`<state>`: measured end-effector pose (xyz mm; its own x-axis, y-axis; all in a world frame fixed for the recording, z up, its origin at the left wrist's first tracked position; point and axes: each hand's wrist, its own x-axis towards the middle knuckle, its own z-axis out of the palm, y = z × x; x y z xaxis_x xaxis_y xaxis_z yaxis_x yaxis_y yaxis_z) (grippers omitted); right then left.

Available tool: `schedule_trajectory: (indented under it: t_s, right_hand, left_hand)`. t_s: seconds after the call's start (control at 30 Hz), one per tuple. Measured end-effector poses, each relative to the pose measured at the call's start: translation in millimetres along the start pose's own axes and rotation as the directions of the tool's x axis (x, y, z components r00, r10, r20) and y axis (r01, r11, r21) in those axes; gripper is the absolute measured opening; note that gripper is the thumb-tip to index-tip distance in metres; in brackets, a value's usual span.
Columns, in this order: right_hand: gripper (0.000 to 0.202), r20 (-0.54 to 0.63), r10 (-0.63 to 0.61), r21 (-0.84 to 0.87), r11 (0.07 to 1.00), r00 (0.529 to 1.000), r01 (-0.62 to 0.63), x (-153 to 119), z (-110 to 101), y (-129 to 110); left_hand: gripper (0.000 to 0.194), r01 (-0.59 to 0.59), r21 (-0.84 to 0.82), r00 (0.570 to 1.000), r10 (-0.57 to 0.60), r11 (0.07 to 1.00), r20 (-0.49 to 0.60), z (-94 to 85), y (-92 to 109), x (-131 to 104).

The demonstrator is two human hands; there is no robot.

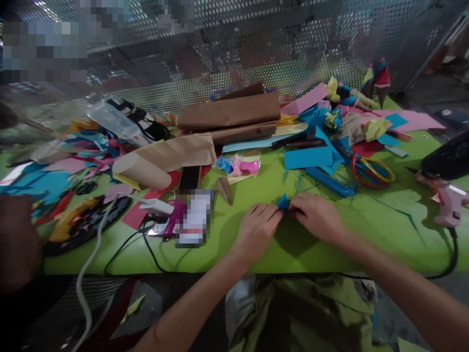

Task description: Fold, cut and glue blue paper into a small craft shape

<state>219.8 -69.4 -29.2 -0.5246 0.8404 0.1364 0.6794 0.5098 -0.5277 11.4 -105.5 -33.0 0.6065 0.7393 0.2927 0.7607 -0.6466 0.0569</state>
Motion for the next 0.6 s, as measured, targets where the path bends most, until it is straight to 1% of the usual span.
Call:
schedule_trajectory:
  t_s: [0.1,0.2,0.3,0.4,0.6]
  right_hand:
    - [0.014,-0.006,0.014,0.011,1.000,1.000,-0.014,-0.4,0.8,1.3]
    - [0.014,-0.043,0.008,-0.026,1.000,0.999,-0.009,-4.7,3.9,3.3]
    - [0.019,-0.099,-0.079,-0.166,0.984,0.992,0.061,-11.4,7.7,4.3]
    - [0.016,-0.116,-0.177,-0.304,0.943,0.977,0.135,-15.3,9.9,2.7]
    - [0.019,-0.137,-0.251,-0.382,0.906,0.958,0.182,-11.0,10.4,-3.5]
  left_hand:
    - [0.013,-0.018,0.027,1.000,0.017,0.999,0.019,-0.4,-1.1,4.1]
    - [0.012,0.005,-0.006,0.999,-0.005,1.000,0.038,-1.5,-2.1,5.4]
    - [0.012,0.035,-0.044,0.998,-0.033,0.998,0.061,-2.5,-3.2,5.6]
    - [0.016,0.061,-0.071,0.995,-0.055,0.996,0.087,-4.0,-4.4,6.2]
    - [0.024,0.095,-0.108,0.987,-0.080,0.990,0.136,-6.7,-7.8,11.1]
